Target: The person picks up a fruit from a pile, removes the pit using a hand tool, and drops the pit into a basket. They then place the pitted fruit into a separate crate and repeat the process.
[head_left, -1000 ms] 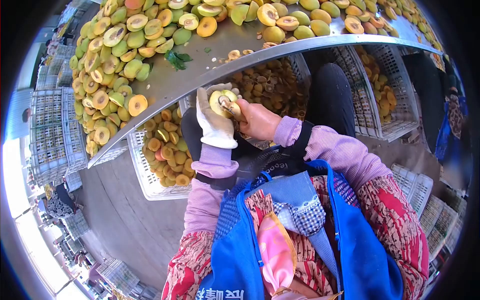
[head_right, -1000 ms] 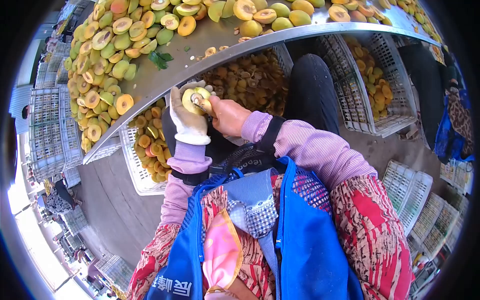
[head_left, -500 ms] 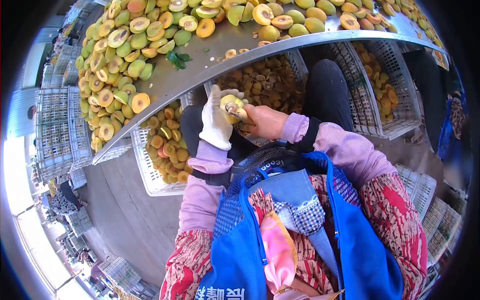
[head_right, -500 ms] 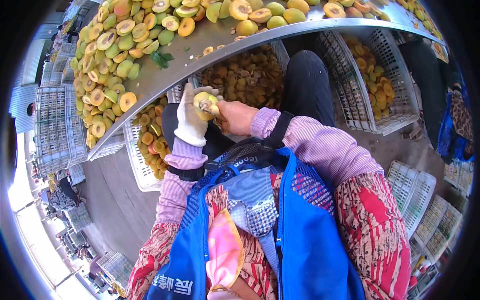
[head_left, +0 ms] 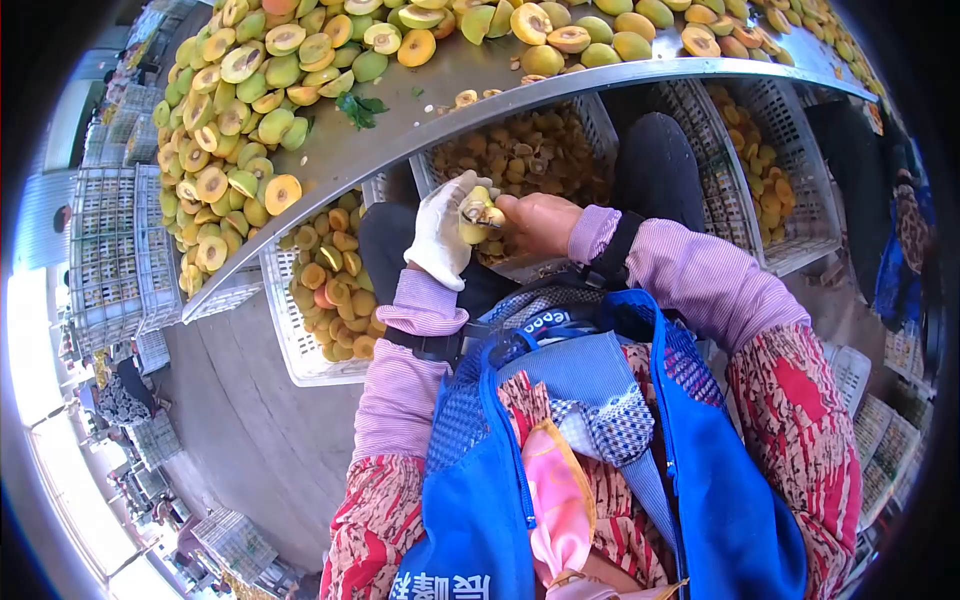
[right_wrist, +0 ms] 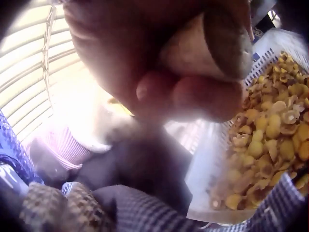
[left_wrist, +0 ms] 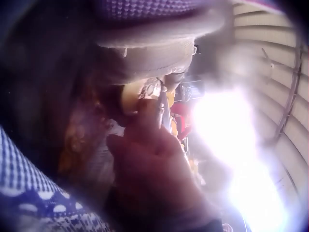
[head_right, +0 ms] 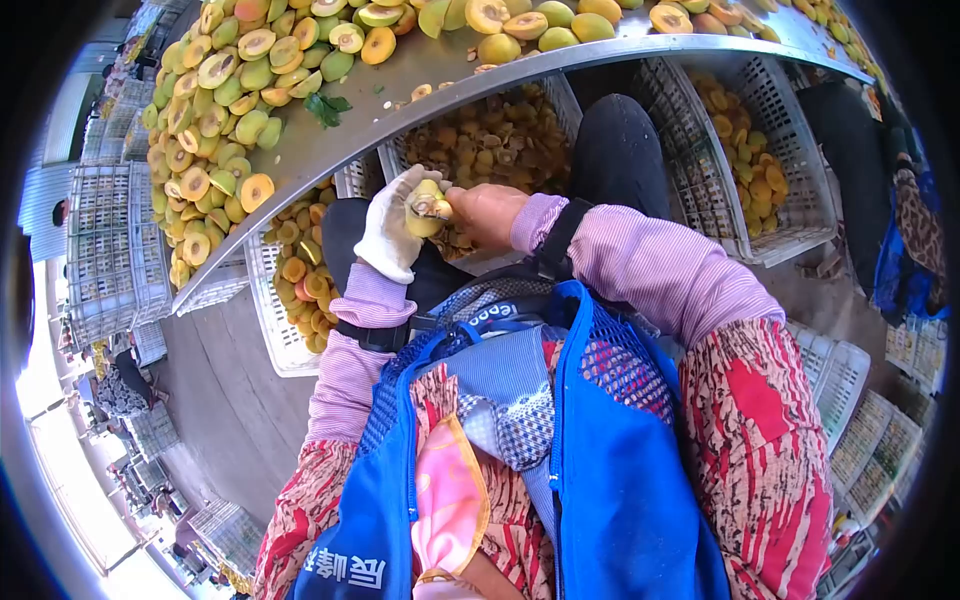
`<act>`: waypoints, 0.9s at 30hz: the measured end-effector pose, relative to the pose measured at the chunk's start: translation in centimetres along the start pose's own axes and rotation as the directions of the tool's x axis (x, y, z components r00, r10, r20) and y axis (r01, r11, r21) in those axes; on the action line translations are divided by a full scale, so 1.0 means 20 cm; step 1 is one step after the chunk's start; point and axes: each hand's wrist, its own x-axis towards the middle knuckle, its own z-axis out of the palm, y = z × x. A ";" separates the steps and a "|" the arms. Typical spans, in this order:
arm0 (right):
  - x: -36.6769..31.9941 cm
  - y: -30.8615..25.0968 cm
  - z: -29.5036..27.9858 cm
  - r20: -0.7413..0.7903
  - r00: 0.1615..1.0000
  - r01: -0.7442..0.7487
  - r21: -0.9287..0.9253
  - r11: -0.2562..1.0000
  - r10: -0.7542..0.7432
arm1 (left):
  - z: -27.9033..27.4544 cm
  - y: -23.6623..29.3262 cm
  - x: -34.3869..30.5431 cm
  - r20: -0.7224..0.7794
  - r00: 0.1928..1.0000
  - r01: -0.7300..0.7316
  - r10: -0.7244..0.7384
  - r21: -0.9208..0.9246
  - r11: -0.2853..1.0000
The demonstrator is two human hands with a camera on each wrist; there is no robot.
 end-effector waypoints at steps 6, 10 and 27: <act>-0.01 -0.08 0.03 0.259 0.951 -0.288 0.554 0.781 0.167 | 0.06 0.02 -0.02 -0.031 0.986 -0.160 0.163 0.100 0.982; -0.05 -0.19 -0.06 0.391 0.902 -0.408 0.636 0.655 0.182 | 0.06 0.03 -0.02 -0.076 0.973 -0.205 0.217 0.137 0.969; -0.07 -0.21 -0.03 0.490 0.871 -0.485 0.867 0.113 -0.018 | 0.09 0.03 -0.05 0.004 0.914 -0.402 0.405 0.129 0.907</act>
